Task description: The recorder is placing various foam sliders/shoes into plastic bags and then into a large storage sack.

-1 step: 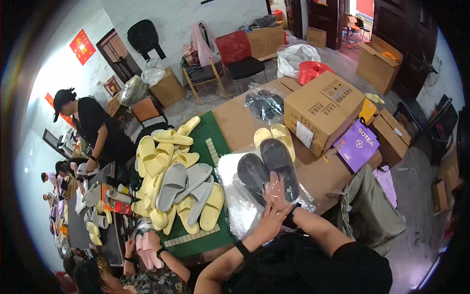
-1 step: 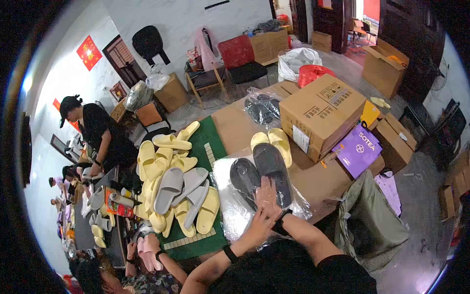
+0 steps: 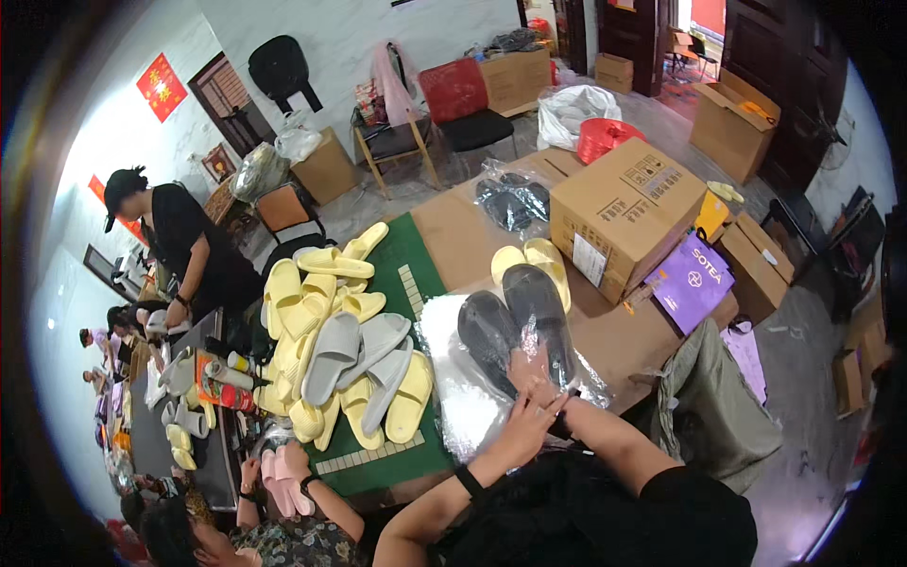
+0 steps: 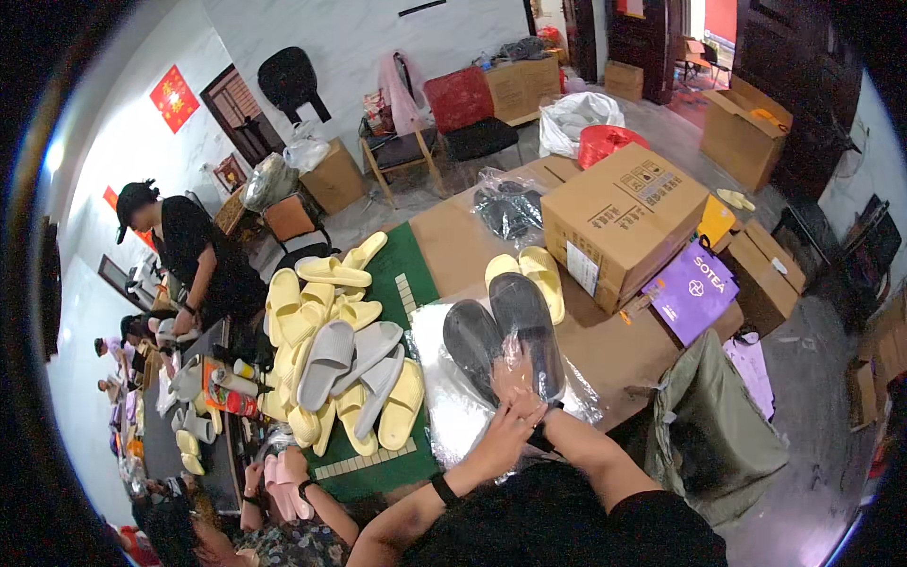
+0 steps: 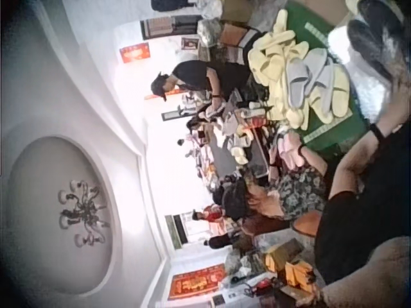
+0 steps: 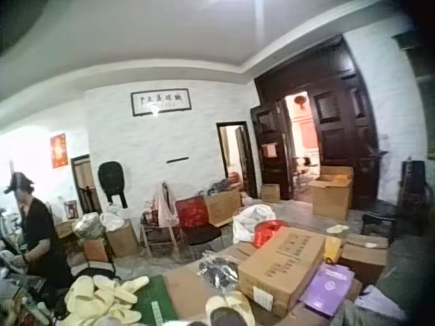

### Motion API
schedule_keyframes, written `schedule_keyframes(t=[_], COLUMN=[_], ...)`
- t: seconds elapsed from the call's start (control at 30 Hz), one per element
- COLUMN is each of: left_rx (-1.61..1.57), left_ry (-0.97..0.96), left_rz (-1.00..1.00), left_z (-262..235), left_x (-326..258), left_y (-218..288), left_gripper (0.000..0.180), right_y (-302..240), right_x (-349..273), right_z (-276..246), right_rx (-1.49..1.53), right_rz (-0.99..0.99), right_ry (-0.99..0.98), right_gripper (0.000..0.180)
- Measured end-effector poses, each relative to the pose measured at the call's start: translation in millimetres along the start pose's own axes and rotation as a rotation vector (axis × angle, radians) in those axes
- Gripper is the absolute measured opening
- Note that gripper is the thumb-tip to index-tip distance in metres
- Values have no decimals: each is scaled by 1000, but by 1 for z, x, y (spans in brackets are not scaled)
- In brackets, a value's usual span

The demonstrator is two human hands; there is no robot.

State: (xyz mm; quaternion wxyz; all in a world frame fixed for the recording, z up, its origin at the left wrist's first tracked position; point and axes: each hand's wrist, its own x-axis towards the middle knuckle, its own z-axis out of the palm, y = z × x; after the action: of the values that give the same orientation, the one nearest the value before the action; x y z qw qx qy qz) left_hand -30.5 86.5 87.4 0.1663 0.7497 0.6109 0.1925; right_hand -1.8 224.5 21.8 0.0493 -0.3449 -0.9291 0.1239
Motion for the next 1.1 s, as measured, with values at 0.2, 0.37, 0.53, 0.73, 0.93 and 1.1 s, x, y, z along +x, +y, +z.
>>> schedule_keyframes(t=[0.2, 0.37, 0.53, 0.73, 0.93, 1.1], left_rx=[-198, -443, -135, -114, -626, -1361], left_ry=[191, 183, 187, 495, 185, 142], left_rz=[-145, -316, 149, -976, -1296, -1108], left_z=[-19, -26, -32, 34, 69, 70], left_x=[-1, 11, 9, -69, -69, -72], left_y=[-9, -3, -17, -149, -172, -183], left_gripper=[46, 42, 54, 90, 106, 55], right_y=[12, 13, 29, 17, 27, 35], right_x=[-37, -101, -67, -17, 32, 42], right_z=[5, -18, -22, -117, -146, -124], right_rx=[207, 1013, 706, 1070, 290, 541], right_rz=[-377, -226, -215, 13, -353, -68], right_ry=[166, -654, -246, 230, 468, 453], right_gripper=[48, 80, 41, 13, 18, 24])
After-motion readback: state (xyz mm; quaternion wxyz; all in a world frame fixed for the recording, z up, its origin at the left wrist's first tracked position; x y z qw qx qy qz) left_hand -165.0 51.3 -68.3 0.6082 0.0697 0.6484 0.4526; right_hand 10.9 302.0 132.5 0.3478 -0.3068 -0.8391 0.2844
